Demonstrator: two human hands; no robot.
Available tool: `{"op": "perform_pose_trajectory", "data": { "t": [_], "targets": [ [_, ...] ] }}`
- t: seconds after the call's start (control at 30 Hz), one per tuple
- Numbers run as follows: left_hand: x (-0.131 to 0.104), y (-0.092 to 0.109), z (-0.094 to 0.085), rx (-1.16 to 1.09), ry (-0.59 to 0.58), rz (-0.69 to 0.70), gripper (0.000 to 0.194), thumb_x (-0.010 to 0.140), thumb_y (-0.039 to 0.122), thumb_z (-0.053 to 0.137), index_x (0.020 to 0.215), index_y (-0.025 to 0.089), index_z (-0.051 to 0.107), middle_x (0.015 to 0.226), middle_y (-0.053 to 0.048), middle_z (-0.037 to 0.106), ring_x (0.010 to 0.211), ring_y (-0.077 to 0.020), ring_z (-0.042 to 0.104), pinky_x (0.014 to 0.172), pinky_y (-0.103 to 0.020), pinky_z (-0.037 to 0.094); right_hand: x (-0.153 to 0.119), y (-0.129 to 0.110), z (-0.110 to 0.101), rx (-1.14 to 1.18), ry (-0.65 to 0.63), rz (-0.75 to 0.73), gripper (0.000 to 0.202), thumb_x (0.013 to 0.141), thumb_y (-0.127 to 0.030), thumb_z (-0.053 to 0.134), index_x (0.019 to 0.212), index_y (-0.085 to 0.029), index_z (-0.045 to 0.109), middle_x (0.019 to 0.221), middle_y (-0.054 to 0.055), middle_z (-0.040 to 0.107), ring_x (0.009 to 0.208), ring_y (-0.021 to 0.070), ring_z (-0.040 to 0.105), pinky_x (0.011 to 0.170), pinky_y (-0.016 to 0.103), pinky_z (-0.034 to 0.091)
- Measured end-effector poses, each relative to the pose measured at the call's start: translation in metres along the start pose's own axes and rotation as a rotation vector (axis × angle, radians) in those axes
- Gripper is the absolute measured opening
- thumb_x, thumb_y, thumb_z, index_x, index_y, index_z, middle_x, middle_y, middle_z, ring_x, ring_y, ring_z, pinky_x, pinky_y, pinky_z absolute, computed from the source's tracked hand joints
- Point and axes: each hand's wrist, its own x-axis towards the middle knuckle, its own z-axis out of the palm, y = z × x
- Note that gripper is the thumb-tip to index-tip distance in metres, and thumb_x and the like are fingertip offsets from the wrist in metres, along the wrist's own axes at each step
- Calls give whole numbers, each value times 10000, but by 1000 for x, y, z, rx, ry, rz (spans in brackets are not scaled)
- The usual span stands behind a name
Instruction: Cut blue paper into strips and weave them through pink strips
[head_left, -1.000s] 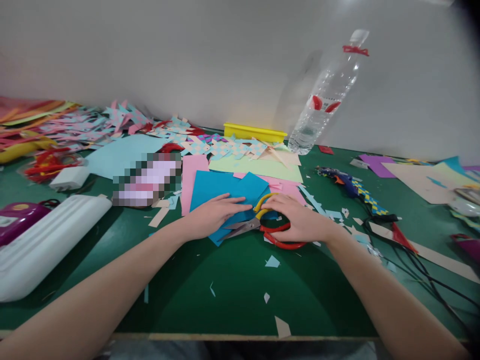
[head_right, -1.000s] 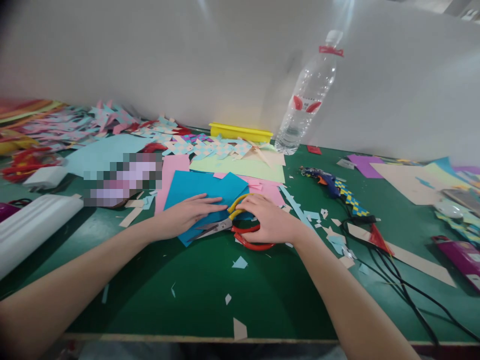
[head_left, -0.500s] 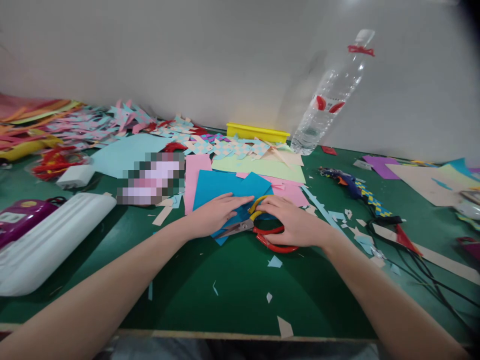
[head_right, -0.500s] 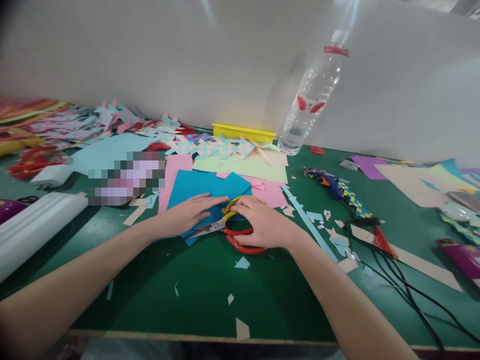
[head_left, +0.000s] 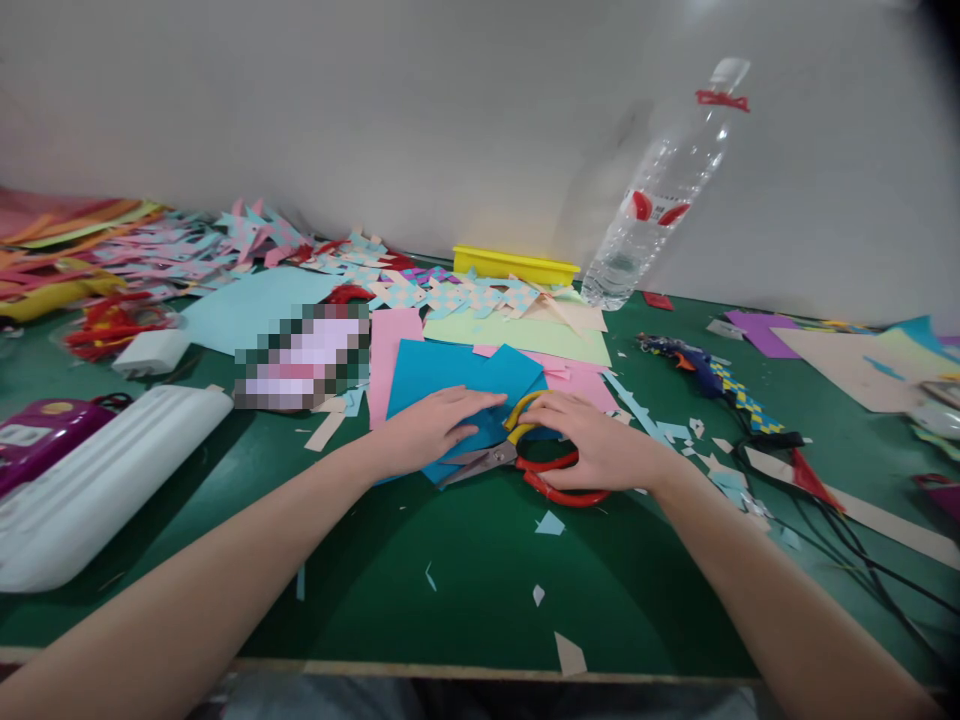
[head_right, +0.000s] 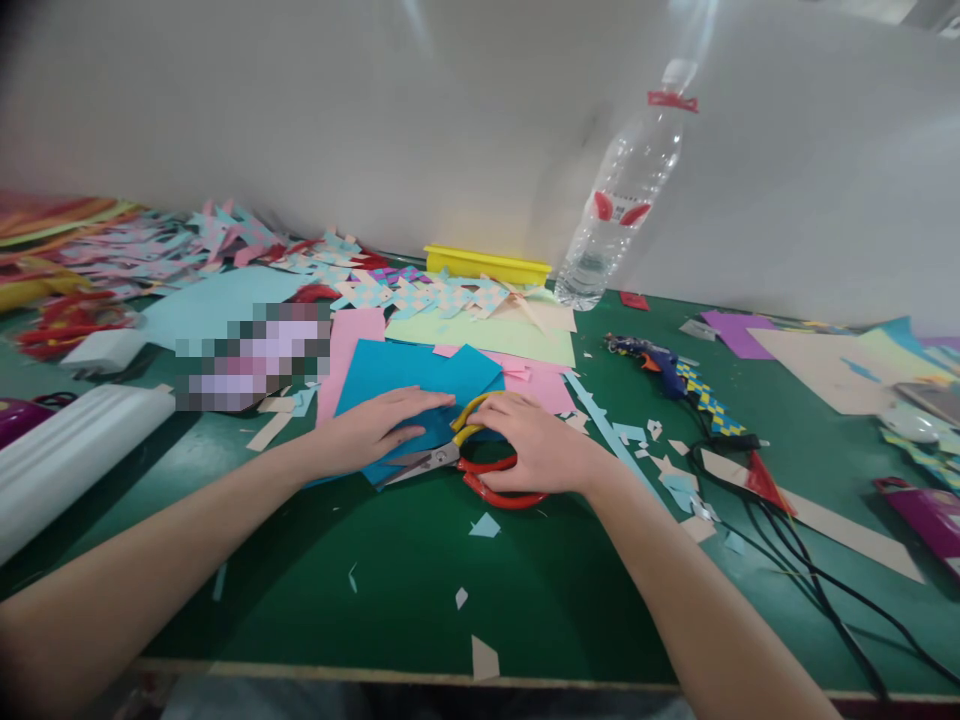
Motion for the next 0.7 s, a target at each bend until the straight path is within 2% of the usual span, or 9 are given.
{"op": "perform_pose_trajectory", "data": {
  "t": [0.13, 0.23, 0.37, 0.53, 0.7],
  "targets": [
    [-3, -1, -10, -20, 120, -15, 397, 977, 348, 375, 1359, 251, 420, 1329, -33, 540, 1227, -201, 469, 1020, -363, 384, -4, 3, -2, -21, 19, 29, 536, 763, -431, 629, 1239, -205, 530, 1210, 103, 559, 1156, 280, 476, 993, 436, 391],
    [-6, -5, -17, 5, 185, -35, 358, 983, 361, 356, 1296, 251, 489, 1236, -33, 597, 1160, -194, 517, 981, -352, 411, -8, 7, -6, -30, 28, 47, 541, 758, -451, 629, 1234, -209, 539, 1230, 103, 557, 1173, 287, 472, 1002, 441, 384],
    [-8, -5, -21, 76, 138, -43, 334, 964, 395, 390, 1185, 242, 588, 1161, -41, 636, 1078, -206, 569, 927, -353, 444, -10, 16, -10, -34, 39, 67, 534, 757, -464, 624, 1228, -227, 545, 1244, 96, 556, 1177, 292, 479, 997, 443, 387],
    [-9, -3, -21, 156, 99, -34, 334, 942, 388, 439, 1190, 221, 588, 1182, -62, 634, 1095, -227, 565, 940, -385, 435, -14, 23, -15, -36, 39, 64, 486, 755, -439, 626, 1199, -251, 562, 1239, 74, 570, 1182, 284, 483, 1009, 445, 366],
    [-9, -10, -21, 148, 63, 90, 318, 969, 292, 400, 1246, 249, 550, 1296, -31, 569, 1191, -191, 503, 1014, -370, 388, -21, 33, -21, -31, 48, 95, 469, 740, -409, 634, 1183, -265, 576, 1263, 53, 568, 1199, 275, 482, 1017, 427, 358]
  ]
}}
